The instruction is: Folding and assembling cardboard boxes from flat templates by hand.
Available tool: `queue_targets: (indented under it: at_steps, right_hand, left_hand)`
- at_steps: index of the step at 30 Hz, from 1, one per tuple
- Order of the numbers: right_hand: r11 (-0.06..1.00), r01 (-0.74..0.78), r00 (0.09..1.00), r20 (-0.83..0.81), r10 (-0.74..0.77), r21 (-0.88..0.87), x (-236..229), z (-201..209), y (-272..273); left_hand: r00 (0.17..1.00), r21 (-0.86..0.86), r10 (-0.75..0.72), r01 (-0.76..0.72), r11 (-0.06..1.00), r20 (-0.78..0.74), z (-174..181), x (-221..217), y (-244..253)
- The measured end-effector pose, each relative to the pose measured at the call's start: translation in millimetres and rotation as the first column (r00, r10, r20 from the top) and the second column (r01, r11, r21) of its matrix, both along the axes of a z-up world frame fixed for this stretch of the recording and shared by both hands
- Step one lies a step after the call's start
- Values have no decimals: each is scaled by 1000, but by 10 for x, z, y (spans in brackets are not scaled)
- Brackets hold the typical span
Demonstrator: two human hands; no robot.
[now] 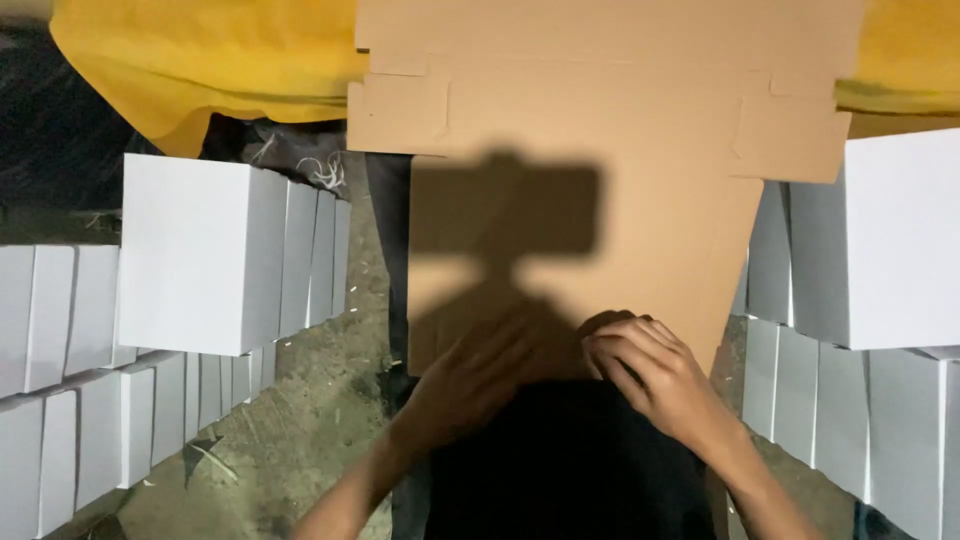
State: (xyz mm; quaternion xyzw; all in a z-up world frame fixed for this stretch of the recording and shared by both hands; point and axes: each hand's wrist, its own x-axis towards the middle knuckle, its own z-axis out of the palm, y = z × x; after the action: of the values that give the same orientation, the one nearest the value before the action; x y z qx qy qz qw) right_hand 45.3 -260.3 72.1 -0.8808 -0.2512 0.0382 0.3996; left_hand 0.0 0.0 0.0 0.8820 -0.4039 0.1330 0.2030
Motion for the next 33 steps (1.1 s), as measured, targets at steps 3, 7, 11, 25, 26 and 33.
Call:
queue_targets:
  at_steps: [3,7,11,25,26,33]
  right_hand:
    - [993,-11,991,131,26,-117,-179,-32,-120]
    - [974,27,995,95,-5,-225,-316,-124,-300]
    - [910,-21,990,121,77,-414,-420,-170,-304]
    - [878,244,964,198,-175,-411,290,-409,-425]
    - [890,268,953,239,-188,-368,197,-424,-455]
    - [926,222,969,174,-175,-306,-517,-125,-423]
  left_hand:
    - [999,93,-11,7,996,46,-253,98,53]
    - [983,295,-114,66,953,147,13,143,123]
    - [988,330,-124,88,940,91,162,127,64]
    - [868,190,460,-427,884,-189,-25,823,-151]
    - [931,-19,357,-359,933,-75,-41,714,-130]
    - [957,-261,261,-286,922,-125,125,-14,-81]
